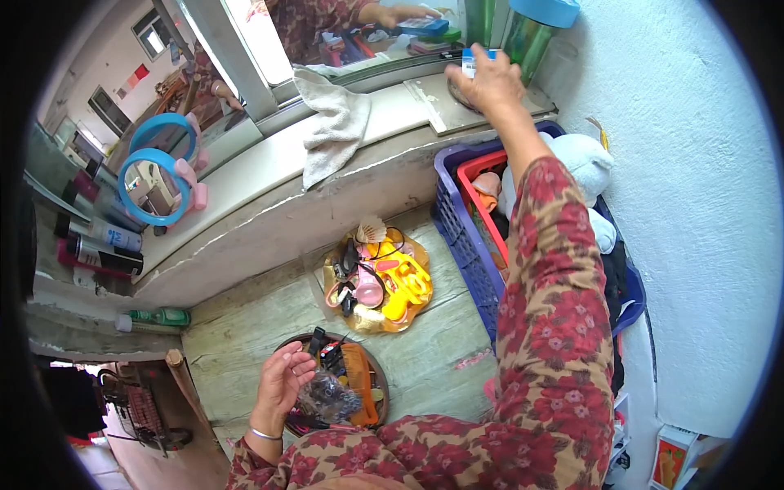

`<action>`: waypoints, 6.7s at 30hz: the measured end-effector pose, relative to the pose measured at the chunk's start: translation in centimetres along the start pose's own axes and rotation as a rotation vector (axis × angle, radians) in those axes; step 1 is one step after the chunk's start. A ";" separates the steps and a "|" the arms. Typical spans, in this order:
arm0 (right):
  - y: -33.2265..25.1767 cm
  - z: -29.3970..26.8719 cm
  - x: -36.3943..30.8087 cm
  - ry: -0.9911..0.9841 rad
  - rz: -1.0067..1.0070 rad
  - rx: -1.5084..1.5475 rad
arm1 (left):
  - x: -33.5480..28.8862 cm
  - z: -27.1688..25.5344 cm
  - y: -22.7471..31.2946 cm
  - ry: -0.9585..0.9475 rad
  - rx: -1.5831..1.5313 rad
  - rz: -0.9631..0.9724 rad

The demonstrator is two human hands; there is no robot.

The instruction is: Wiping down a table surface and various toiletry bottles with a cloth near a mirror.

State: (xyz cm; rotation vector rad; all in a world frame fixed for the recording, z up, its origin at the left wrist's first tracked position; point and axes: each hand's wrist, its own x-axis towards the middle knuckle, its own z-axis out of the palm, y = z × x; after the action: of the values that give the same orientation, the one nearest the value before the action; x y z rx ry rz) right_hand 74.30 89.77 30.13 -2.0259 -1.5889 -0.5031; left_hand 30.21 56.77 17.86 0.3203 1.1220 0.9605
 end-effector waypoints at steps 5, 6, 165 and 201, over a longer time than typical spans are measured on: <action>6.0 3.1 0.7 0.077 -0.193 0.265 | 0.3 0.8 -0.2 -0.018 -0.004 -0.025; 6.6 2.7 0.9 0.018 -0.222 0.201 | 0.1 0.6 -0.1 -0.010 -0.004 -0.023; -31.9 2.9 -21.3 -0.191 -0.579 0.542 | 11.2 -6.1 32.1 -0.180 0.442 0.422; -29.1 3.5 -15.9 -0.571 -0.760 0.555 | 5.2 1.5 21.5 -0.464 1.006 0.185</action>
State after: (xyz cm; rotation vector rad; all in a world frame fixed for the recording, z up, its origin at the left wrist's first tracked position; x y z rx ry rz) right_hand 42.13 84.83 23.03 -1.1461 -2.4937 0.2986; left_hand 21.56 73.63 29.43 1.4039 1.0708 0.3633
